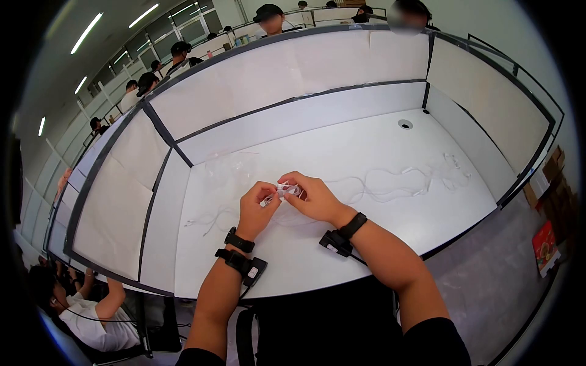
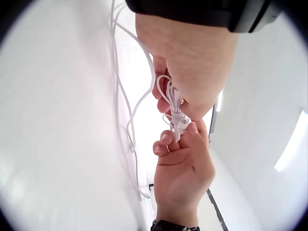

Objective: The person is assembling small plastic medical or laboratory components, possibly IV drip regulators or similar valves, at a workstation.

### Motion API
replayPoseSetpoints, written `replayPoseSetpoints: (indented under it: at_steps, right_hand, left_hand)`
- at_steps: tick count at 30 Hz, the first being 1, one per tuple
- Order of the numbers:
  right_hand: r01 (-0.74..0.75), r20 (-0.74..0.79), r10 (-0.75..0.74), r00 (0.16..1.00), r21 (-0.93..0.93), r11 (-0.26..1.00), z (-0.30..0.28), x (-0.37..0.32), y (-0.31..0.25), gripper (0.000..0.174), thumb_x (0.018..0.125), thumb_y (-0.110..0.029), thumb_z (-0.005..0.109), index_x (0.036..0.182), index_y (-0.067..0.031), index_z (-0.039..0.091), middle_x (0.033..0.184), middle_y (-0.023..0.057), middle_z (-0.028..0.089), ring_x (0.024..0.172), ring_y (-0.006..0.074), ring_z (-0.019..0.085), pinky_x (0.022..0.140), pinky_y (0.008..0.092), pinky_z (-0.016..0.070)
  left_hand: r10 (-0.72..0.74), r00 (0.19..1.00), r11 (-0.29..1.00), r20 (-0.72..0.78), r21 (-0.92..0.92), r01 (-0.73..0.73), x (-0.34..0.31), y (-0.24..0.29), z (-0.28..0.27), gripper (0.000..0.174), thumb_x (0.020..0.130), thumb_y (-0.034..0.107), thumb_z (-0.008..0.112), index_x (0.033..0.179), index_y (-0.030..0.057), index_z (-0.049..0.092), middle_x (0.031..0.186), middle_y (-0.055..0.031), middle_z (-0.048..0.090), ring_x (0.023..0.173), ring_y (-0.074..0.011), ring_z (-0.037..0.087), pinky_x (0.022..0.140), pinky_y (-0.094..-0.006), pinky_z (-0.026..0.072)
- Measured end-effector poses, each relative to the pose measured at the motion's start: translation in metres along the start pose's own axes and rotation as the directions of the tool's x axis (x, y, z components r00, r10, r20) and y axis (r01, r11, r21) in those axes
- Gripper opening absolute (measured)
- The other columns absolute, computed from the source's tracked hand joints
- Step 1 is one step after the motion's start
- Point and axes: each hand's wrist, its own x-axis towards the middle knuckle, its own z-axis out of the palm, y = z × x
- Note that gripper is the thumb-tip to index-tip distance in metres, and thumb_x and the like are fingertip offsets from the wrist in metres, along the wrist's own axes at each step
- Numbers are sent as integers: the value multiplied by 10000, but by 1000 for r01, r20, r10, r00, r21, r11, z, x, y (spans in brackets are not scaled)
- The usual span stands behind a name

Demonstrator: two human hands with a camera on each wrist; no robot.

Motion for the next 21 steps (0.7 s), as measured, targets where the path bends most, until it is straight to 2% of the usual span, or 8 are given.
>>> replayPoseSetpoints:
  at_steps: [2,5,8,11,14,17,21]
  right_hand:
    - [-14,26,14,1000,5,1000,-2,1,-2,319,920,-130,677,1223,-68,600,978,56,678,728,96,606,663,251,509]
    - [-39,48,40,998,-20,999,-2,0,-3,337,914,-126,697,1229,-61,598,995,49,674,768,90,610,679,251,520]
    - [-44,54,46,998,-22,999,-1,-1,-2,360,907,-134,718,1236,-62,593,1011,47,676,788,89,615,680,250,522]
    - [-42,57,42,997,-15,999,0,1,1,371,907,-130,726,1243,-65,586,1024,44,677,796,88,620,681,247,521]
    - [-63,62,63,996,-10,998,2,-1,3,377,908,-124,728,1250,-71,580,1031,40,676,792,85,621,675,242,513]
    - [-83,52,83,995,-9,997,4,-1,3,385,913,-122,726,1263,-84,571,1021,40,671,785,83,621,662,237,506]
    - [-109,49,108,993,15,994,4,0,4,395,921,-125,718,1273,-103,540,1002,41,660,744,85,616,644,234,500]
  left_hand:
    - [-10,999,1000,33,-5,10,0,-1,-2,135,884,-13,672,988,2,589,953,-45,677,881,-96,663,795,-246,517]
    - [11,1000,998,-5,-54,-11,0,0,2,150,846,15,686,968,7,601,858,-76,681,792,-136,691,729,-274,534]
    - [16,999,1000,29,-24,-15,-1,-2,0,165,845,11,683,986,8,598,864,-76,678,789,-133,690,723,-269,532]
    - [8,998,1000,64,0,-8,-1,0,-3,161,869,-24,683,989,-2,578,915,-34,663,876,-97,663,791,-244,515]
    - [74,997,997,6,-13,-74,1,-5,-2,143,840,23,697,946,9,602,876,-57,668,776,-127,676,704,-270,525]
    - [5,1000,1000,7,4,-5,1,-3,-3,138,842,38,705,931,14,603,857,-47,656,760,-121,656,692,-269,519]
    - [-80,997,997,-18,8,80,0,-9,-1,101,902,25,668,957,18,583,870,-28,641,788,-82,631,673,-229,522]
